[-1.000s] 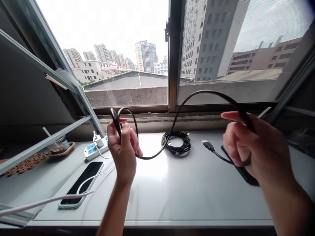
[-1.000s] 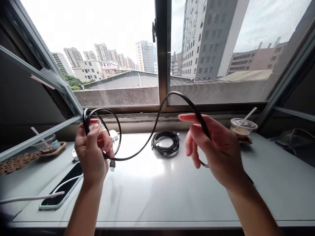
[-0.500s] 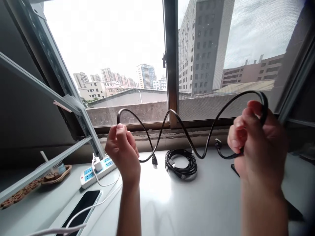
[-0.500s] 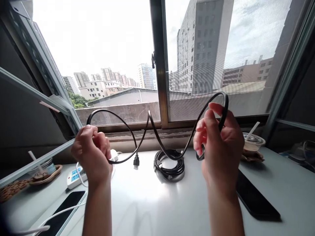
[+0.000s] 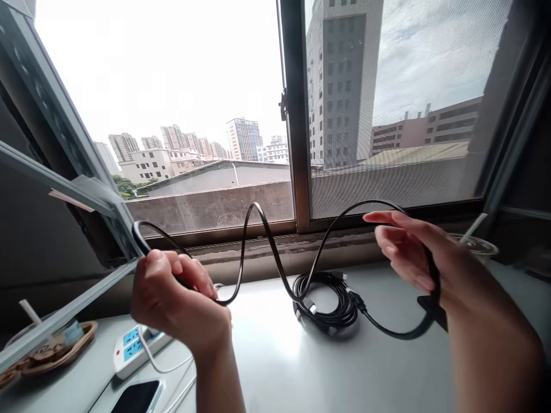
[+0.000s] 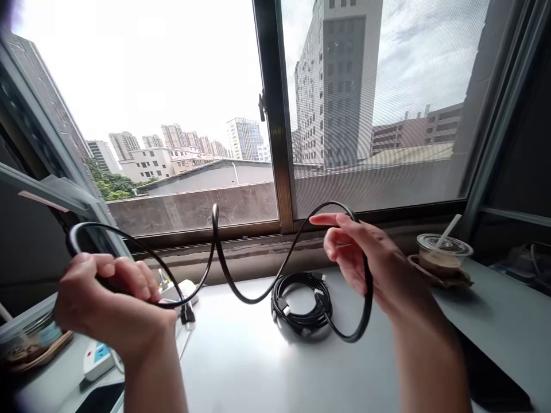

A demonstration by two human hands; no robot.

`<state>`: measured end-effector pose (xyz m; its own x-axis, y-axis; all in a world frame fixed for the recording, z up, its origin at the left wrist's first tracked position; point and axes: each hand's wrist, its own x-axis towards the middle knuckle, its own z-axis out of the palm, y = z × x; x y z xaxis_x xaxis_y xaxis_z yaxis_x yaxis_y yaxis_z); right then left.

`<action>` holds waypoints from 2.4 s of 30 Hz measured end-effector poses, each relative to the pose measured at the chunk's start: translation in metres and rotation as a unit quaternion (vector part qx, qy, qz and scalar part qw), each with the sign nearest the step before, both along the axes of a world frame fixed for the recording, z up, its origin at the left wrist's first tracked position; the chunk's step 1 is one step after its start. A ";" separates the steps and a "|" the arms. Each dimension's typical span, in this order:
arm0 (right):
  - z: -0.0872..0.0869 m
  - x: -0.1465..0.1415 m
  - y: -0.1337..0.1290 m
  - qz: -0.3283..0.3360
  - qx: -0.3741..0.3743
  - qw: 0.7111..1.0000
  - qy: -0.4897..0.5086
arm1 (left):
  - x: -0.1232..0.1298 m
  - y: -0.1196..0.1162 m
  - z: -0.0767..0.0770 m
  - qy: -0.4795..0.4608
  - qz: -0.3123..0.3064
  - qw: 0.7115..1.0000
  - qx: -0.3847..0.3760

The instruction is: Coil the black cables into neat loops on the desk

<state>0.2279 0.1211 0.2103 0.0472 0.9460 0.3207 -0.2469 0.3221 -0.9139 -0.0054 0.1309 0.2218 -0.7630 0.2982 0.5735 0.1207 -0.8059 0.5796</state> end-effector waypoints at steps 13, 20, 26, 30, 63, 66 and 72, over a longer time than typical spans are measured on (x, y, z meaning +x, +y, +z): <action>-0.013 -0.033 0.004 0.075 -0.058 0.974 -0.205 | 0.003 -0.002 -0.008 0.226 -0.116 0.929 -0.269; -0.014 -0.054 0.004 0.204 0.028 0.973 -0.103 | 0.045 -0.032 -0.003 0.238 -0.087 0.954 -0.162; -0.005 -0.047 -0.003 0.120 0.043 0.992 0.024 | 0.072 -0.038 -0.015 0.082 -0.014 0.996 0.045; -0.005 -0.038 -0.010 0.029 0.077 0.996 -0.016 | 0.071 -0.040 -0.015 0.084 0.016 0.995 0.042; -0.005 -0.028 -0.021 -0.099 0.257 0.903 -0.331 | 0.020 0.010 -0.027 0.558 -0.076 0.782 -0.265; -0.007 -0.035 -0.023 -0.089 0.306 0.909 -0.270 | 0.025 0.026 -0.028 0.496 -0.127 0.822 -0.250; -0.002 -0.036 -0.018 -0.145 0.277 0.914 -0.259 | 0.020 0.033 -0.029 0.375 -0.113 0.897 -0.206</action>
